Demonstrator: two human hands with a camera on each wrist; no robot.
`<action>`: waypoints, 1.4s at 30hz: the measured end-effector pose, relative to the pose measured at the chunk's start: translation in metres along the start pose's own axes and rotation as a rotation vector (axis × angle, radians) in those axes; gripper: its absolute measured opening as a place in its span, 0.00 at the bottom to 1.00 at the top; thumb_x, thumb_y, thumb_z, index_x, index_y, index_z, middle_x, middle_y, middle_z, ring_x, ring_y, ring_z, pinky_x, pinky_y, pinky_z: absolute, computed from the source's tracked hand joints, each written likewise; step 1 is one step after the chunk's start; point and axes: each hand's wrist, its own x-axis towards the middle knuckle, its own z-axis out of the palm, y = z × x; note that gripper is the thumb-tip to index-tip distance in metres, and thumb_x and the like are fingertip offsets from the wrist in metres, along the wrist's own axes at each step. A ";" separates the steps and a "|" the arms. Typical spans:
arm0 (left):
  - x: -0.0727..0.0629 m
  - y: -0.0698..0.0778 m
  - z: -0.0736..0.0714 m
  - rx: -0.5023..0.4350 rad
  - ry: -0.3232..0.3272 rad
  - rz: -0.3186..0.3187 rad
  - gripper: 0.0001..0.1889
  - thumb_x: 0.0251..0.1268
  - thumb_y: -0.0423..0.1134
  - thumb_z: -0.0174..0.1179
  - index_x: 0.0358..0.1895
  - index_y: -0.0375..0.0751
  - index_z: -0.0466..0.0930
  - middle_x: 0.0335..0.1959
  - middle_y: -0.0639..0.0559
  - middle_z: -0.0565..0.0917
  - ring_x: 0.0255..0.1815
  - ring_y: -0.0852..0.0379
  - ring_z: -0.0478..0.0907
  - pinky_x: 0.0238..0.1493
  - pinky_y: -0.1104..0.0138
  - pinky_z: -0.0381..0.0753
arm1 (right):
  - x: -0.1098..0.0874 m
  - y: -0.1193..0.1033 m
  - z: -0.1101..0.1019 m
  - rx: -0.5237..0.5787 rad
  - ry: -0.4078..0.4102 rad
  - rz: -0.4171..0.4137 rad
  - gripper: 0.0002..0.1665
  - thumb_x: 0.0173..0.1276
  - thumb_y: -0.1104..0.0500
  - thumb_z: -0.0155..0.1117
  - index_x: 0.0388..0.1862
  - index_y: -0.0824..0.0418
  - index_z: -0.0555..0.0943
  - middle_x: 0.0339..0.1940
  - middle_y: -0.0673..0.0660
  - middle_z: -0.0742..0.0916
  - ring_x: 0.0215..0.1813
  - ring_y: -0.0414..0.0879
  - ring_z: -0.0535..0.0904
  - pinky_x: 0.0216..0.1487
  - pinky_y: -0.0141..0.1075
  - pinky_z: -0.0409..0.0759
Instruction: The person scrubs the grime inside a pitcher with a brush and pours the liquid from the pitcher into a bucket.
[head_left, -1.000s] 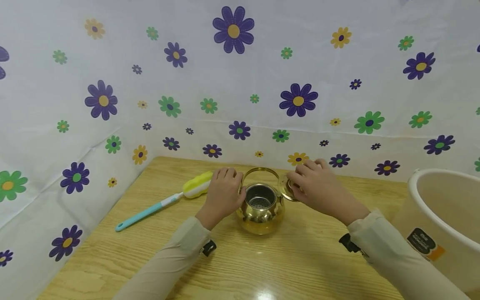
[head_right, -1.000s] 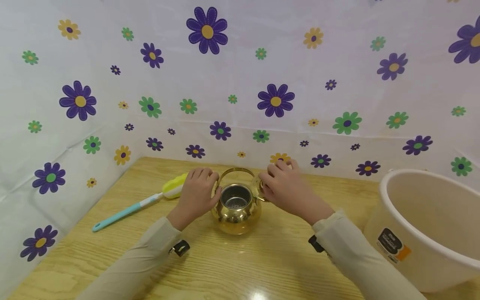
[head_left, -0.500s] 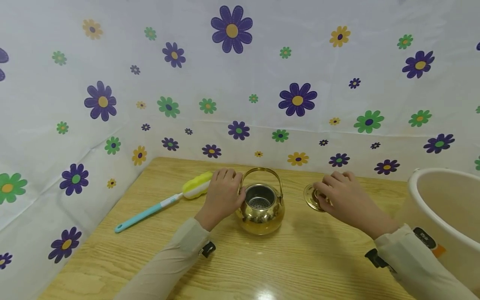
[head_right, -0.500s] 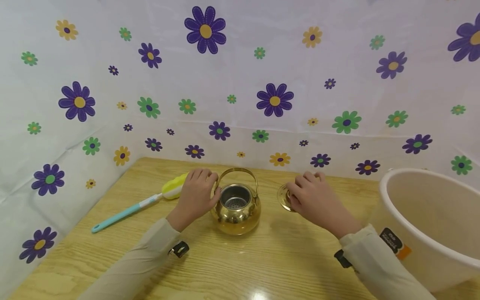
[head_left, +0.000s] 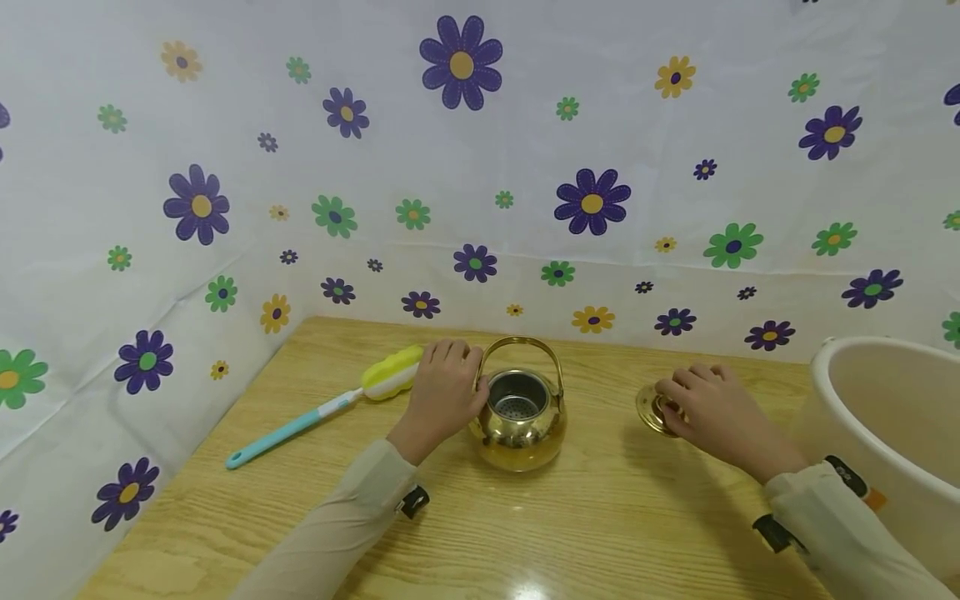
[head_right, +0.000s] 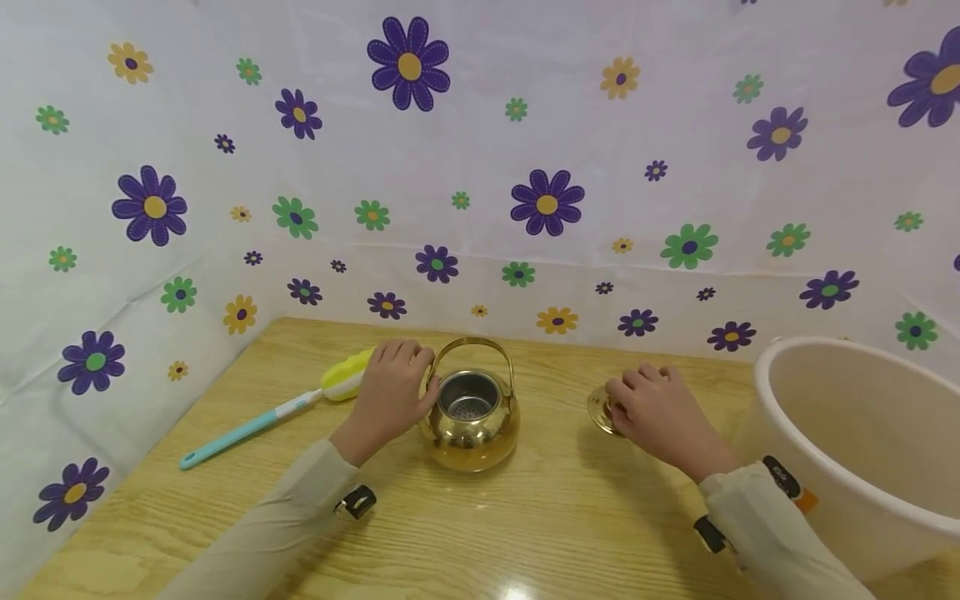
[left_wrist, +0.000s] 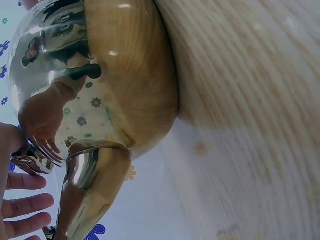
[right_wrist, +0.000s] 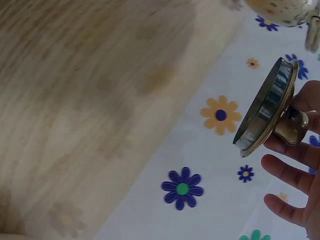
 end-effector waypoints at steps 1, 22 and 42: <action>0.000 0.000 0.000 -0.002 -0.001 -0.001 0.12 0.51 0.43 0.65 0.35 0.41 0.78 0.31 0.48 0.80 0.37 0.49 0.76 0.45 0.58 0.75 | -0.001 0.001 0.003 -0.005 -0.003 -0.002 0.11 0.49 0.58 0.67 0.34 0.57 0.79 0.27 0.53 0.82 0.33 0.51 0.77 0.37 0.48 0.74; -0.001 0.000 -0.002 0.001 -0.027 -0.008 0.12 0.52 0.43 0.64 0.36 0.40 0.78 0.32 0.48 0.79 0.37 0.49 0.76 0.45 0.58 0.75 | -0.005 -0.003 0.044 0.011 -0.129 -0.027 0.10 0.52 0.57 0.70 0.33 0.57 0.79 0.26 0.52 0.82 0.34 0.49 0.77 0.37 0.48 0.74; -0.002 0.000 0.001 -0.020 -0.004 -0.008 0.12 0.52 0.42 0.65 0.36 0.40 0.78 0.32 0.48 0.79 0.36 0.50 0.75 0.44 0.59 0.74 | -0.008 -0.008 0.056 0.045 -0.164 -0.033 0.10 0.54 0.57 0.70 0.33 0.56 0.78 0.27 0.52 0.82 0.33 0.48 0.77 0.39 0.49 0.75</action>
